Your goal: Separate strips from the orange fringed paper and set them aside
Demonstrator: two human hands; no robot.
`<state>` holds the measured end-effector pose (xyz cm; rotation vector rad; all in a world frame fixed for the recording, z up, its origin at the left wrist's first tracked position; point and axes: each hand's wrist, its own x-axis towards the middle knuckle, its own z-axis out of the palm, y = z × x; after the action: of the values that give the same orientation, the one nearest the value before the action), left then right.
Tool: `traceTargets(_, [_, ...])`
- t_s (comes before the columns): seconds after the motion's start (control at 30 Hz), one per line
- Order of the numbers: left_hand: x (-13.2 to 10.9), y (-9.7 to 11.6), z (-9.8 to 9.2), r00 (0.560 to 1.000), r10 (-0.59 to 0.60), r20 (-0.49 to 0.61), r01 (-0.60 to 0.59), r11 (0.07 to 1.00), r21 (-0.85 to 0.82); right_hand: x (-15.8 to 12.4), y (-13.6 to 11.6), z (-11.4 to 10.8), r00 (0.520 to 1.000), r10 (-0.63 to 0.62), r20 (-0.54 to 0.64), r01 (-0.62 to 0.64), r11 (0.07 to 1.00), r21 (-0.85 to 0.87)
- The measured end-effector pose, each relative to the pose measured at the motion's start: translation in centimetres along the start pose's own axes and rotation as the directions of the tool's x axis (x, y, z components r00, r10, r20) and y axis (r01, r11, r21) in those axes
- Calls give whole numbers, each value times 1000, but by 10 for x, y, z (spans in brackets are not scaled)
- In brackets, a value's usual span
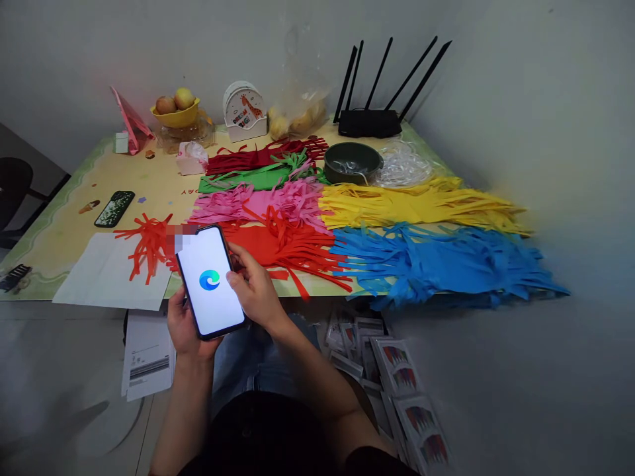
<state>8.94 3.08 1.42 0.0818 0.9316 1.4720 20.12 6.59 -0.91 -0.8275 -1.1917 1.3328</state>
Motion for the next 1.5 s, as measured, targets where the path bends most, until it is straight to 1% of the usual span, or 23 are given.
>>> traceTargets(0.13, [0,0,-1,1000,-8,28,8,1000,-1,0,2,-2,1000,-6,0,6,1000,-12])
traceTargets(0.33, [-2,-1,-1,1000,1,14,-1,1000,1,-2,1,-1,1000,-15,-10,15,999,-31])
traceTargets(0.53, [-1,0,-1,1000,-16,20,16,1000,-10,-2,-3,1,1000,12,-23,-13,999,-40])
traceTargets(0.8, [-1,0,1,1000,-13,12,13,1000,-14,-1,-1,1,1000,2,-18,-2,999,-52])
traceTargets(1.03, [-1,0,-2,998,-5,56,6,1000,-19,-2,-1,2,1000,-9,-29,7,998,-68])
traceTargets(1.37, [0,-1,-3,997,9,71,-9,1000,-4,-2,2,2,999,-21,-24,19,998,-67])
traceTargets(1.5, [0,0,-3,998,-4,70,4,1000,2,-1,6,1,999,-30,-30,27,997,-72])
